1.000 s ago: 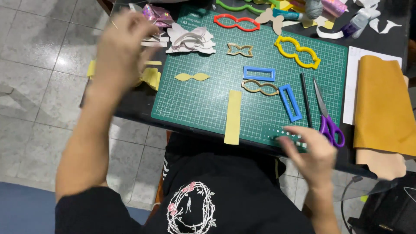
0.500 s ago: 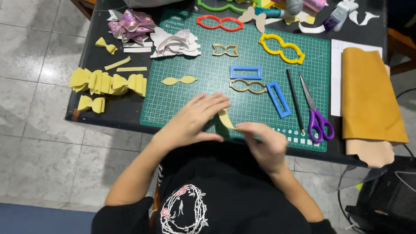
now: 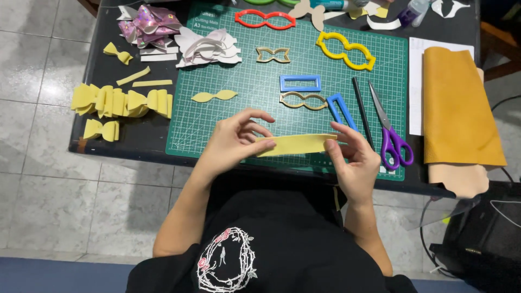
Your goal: Cutting out shapes from foam or synthetic leather using a template and scissors to create hair bows.
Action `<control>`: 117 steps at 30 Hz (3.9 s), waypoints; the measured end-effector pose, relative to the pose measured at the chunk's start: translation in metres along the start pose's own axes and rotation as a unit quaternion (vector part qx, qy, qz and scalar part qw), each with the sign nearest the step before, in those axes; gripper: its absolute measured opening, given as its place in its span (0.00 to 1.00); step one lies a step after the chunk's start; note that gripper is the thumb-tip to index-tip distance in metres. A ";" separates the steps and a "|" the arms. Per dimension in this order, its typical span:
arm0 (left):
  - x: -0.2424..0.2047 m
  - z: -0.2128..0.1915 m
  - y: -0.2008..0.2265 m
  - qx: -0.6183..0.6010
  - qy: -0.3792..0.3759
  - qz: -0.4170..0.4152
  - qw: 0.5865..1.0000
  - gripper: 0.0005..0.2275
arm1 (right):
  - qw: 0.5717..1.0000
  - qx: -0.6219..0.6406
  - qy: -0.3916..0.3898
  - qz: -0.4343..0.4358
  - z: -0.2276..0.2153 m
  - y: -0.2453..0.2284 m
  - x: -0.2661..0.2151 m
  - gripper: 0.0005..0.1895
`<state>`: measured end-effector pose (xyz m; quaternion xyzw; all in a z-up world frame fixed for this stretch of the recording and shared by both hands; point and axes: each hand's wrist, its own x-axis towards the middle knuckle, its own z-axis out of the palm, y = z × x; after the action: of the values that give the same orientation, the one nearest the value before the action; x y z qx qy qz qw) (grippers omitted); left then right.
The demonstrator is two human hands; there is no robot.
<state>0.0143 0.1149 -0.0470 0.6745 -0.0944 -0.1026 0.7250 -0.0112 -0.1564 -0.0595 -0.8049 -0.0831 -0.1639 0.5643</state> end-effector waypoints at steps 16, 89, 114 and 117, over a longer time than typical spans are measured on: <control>-0.017 0.022 -0.053 0.467 0.111 0.416 0.772 0.03 | 0.891 -0.342 -0.085 -0.286 -0.023 0.000 -0.003 0.15; -0.037 -0.192 0.031 0.653 0.091 0.177 0.731 0.05 | 0.780 -0.425 -0.363 -0.282 0.009 0.023 0.153 0.23; -0.065 -0.272 0.042 0.699 0.026 0.058 0.713 0.08 | 0.779 -0.444 -0.354 -0.265 0.013 0.020 0.148 0.21; -0.068 -0.276 0.046 0.672 0.037 0.095 0.734 0.04 | 0.779 -0.440 -0.352 -0.275 0.013 0.019 0.148 0.21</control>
<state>0.0260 0.4017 -0.0212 0.9768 -0.1756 0.0814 0.0918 0.1347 -0.1581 -0.0272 -0.9103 -0.4123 -0.0363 0.0114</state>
